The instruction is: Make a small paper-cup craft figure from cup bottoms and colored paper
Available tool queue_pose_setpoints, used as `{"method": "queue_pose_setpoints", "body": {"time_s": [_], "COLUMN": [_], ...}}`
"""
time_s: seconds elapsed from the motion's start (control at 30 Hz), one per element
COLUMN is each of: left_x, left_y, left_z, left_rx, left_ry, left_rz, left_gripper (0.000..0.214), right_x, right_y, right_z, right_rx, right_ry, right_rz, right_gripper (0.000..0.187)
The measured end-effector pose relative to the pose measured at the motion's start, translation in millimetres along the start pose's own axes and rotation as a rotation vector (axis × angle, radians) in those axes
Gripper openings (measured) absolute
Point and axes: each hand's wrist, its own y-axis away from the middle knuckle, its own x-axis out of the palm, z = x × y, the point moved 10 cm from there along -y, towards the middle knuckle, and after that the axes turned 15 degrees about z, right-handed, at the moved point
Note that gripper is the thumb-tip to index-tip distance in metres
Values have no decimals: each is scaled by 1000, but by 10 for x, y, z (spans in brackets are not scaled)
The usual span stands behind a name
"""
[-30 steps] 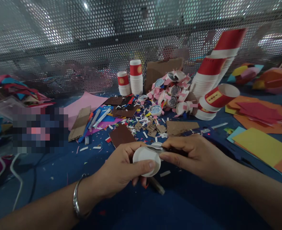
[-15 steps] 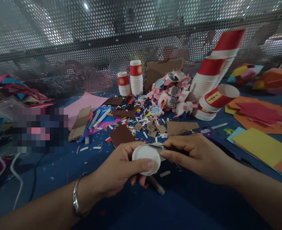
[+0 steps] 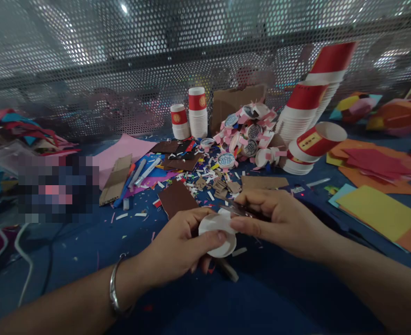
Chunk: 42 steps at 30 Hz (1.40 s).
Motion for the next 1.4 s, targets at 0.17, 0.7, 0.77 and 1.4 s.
{"method": "queue_pose_setpoints", "body": {"time_s": [0.17, 0.7, 0.77, 1.4], "left_x": [33, -34, -37, 41], "left_y": [1, 22, 22, 65], "left_z": [-3, 55, 55, 146], "left_rx": [11, -73, -69, -239], "left_ry": [-27, -37, -40, -119], "left_rz": [34, -64, -71, 50], "left_gripper": [24, 34, 31, 14], "right_x": [93, 155, 142, 380], "right_y": [-46, -51, -55, -58], "right_z": [-35, -48, -27, 110], "right_rx": [17, 34, 23, -17], "right_ry": [-69, -114, -67, 171], "right_rz": [41, 47, 34, 175], "right_gripper": [28, 21, 20, 20]}}
